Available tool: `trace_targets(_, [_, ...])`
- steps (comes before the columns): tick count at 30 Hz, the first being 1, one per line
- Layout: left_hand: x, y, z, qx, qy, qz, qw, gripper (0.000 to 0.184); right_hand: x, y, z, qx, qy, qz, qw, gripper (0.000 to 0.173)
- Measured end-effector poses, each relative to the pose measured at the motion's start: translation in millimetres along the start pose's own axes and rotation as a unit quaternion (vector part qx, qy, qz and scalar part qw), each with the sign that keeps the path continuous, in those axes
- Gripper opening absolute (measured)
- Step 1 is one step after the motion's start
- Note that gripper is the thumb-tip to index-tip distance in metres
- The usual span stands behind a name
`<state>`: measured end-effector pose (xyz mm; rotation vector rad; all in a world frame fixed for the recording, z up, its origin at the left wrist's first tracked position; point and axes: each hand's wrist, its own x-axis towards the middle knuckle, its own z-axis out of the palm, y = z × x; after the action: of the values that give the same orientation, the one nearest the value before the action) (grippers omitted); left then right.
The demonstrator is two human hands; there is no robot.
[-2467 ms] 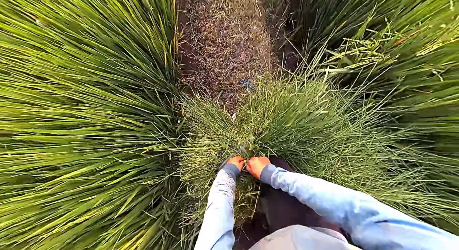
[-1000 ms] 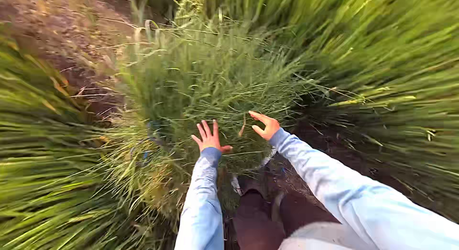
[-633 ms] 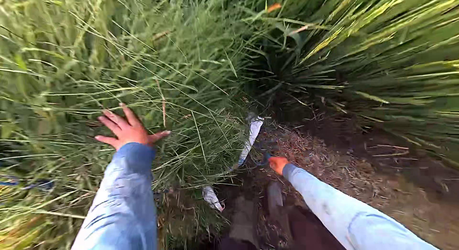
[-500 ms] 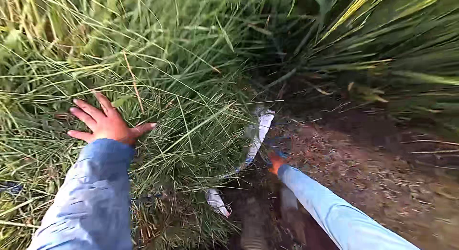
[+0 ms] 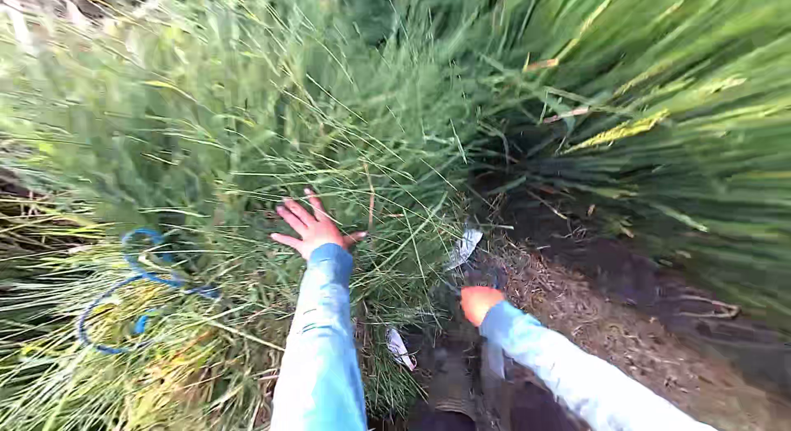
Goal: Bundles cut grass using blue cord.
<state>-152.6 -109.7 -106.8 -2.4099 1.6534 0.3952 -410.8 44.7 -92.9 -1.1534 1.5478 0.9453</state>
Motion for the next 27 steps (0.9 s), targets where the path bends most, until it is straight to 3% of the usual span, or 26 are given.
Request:
trace_targets(3, [8, 3, -3, 0.003, -0.044, -0.024, 0.999, 0.159, -9, -2, -62, -0.066, -0.031, -0.044, 0.996, 0.039])
trace_targets(4, [13, 3, -4, 0.005, -0.057, -0.028, 0.998, 0.158, -9, -10, -67, -0.032, -0.051, -0.056, 0.997, 0.042])
trace_targets(6, [19, 5, -3, 0.014, -0.08, -0.028, 0.996, 0.156, -16, -29, -63, 0.172, -0.091, -0.028, 0.98, 0.045])
trace_targets(8, [23, 9, -3, 0.011, -0.097, -0.023, 0.995, 0.153, -31, -62, -62, 0.452, -0.104, 0.035, 0.885, 0.042])
trace_targets(9, [26, 12, -5, 0.012, -0.107, -0.023, 0.994, 0.15, -41, -81, -65, 0.53, -0.102, 0.04, 0.841, 0.041])
trace_targets(10, [26, 15, -5, 0.017, -0.122, -0.025, 0.992, 0.148, -55, -99, -72, 0.552, -0.1, 0.029, 0.827, 0.033])
trace_targets(11, [26, 18, -6, 0.015, -0.136, -0.027, 0.99, 0.146, -70, -115, -83, 0.525, -0.1, 0.005, 0.845, 0.025])
trace_targets(15, [20, 11, -16, -0.025, -0.161, -0.026, 0.986, 0.147, -133, -153, -152, 0.181, -0.107, -0.131, 0.969, 0.034])
trace_targets(18, [40, 14, -36, -0.057, -0.175, -0.033, 0.982, 0.136, -181, -191, -231, -0.048, -0.055, -0.22, 0.973, 0.033])
trace_targets(20, [26, 16, -40, -0.076, -0.203, -0.036, 0.976, 0.115, -228, -217, -277, -0.07, -0.048, -0.28, 0.956, 0.031])
trace_targets(23, [24, 15, -58, -0.147, -0.195, -0.063, 0.967, 0.083, -276, -265, -340, 0.006, -0.057, -0.368, 0.928, 0.025])
trace_targets(26, [25, 14, -74, -0.159, -0.212, -0.082, 0.961, 0.072, -297, -302, -363, 0.138, -0.136, -0.412, 0.891, 0.021])
trace_targets(27, [24, 13, -72, -0.141, -0.234, -0.075, 0.959, 0.077, -301, -312, -367, 0.177, -0.158, -0.423, 0.874, 0.021])
